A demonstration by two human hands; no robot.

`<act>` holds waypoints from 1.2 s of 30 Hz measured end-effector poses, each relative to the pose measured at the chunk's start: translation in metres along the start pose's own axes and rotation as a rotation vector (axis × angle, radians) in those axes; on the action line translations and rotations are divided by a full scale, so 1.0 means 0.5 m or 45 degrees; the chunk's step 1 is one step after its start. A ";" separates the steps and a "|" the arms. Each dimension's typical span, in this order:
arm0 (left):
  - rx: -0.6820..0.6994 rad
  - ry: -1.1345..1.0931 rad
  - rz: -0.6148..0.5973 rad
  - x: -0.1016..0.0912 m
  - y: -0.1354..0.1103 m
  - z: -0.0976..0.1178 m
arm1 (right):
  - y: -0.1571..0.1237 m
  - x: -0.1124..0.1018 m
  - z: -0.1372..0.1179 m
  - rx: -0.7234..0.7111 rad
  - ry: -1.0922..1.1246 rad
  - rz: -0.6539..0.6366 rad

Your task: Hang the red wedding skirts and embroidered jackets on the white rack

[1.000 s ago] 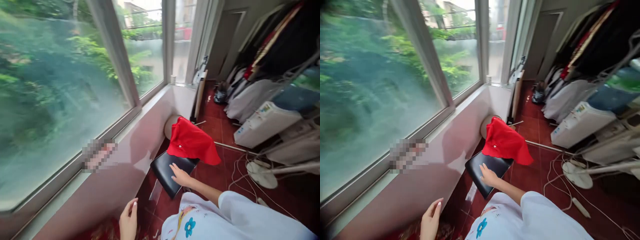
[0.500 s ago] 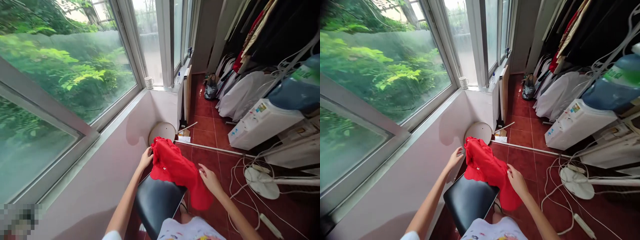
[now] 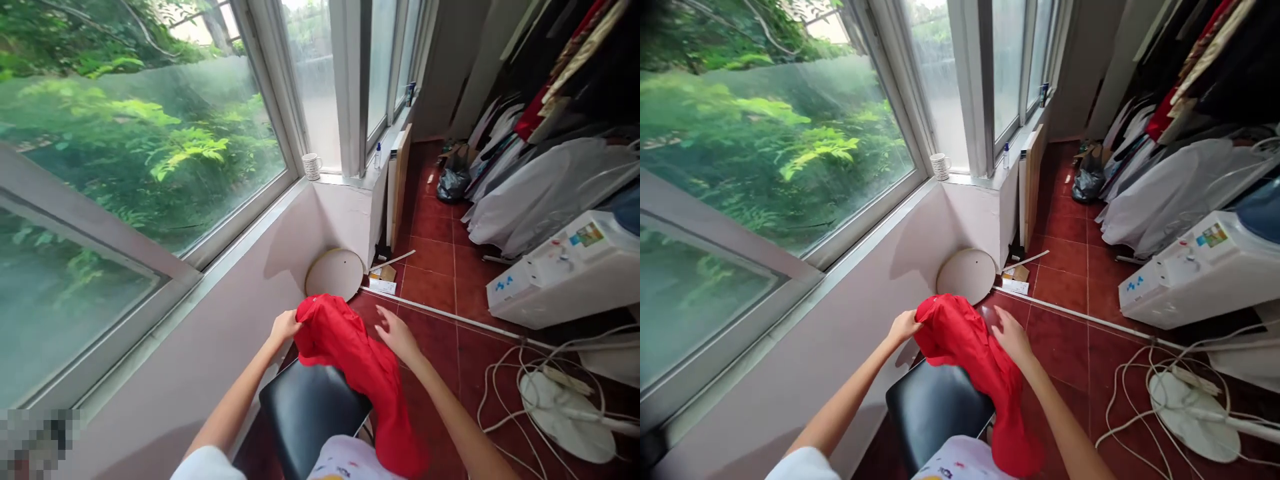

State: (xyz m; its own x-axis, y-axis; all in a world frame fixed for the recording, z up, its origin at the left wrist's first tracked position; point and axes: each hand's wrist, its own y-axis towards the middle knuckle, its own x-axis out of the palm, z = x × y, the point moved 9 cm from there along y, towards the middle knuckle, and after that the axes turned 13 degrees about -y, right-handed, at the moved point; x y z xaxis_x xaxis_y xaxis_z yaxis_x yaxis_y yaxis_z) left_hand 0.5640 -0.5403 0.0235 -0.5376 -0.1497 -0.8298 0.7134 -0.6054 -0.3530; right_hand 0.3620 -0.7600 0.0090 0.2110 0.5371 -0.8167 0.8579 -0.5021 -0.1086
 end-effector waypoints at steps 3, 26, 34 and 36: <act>0.108 0.053 0.117 -0.072 -0.105 0.043 | 0.083 -0.006 -0.177 -0.397 -0.258 -0.072; -0.815 -0.760 1.343 0.014 -1.322 -0.125 | -0.742 -0.136 -0.966 -1.986 0.295 0.245; -1.119 -1.680 2.264 0.291 -1.636 -0.118 | -1.092 0.258 -0.965 -2.799 -1.138 -0.623; -1.262 -1.543 2.430 0.307 -1.689 -0.091 | -1.200 0.280 -0.971 -2.907 -0.951 -0.709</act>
State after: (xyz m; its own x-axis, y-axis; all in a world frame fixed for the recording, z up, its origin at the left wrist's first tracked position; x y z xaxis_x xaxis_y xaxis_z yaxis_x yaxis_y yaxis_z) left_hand -0.1004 -0.0165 0.1747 0.9715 -0.2370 0.0096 0.2352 0.9574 -0.1676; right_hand 0.1039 -0.0545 0.2350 0.2012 -0.1598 -0.9664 -0.1801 0.9637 -0.1968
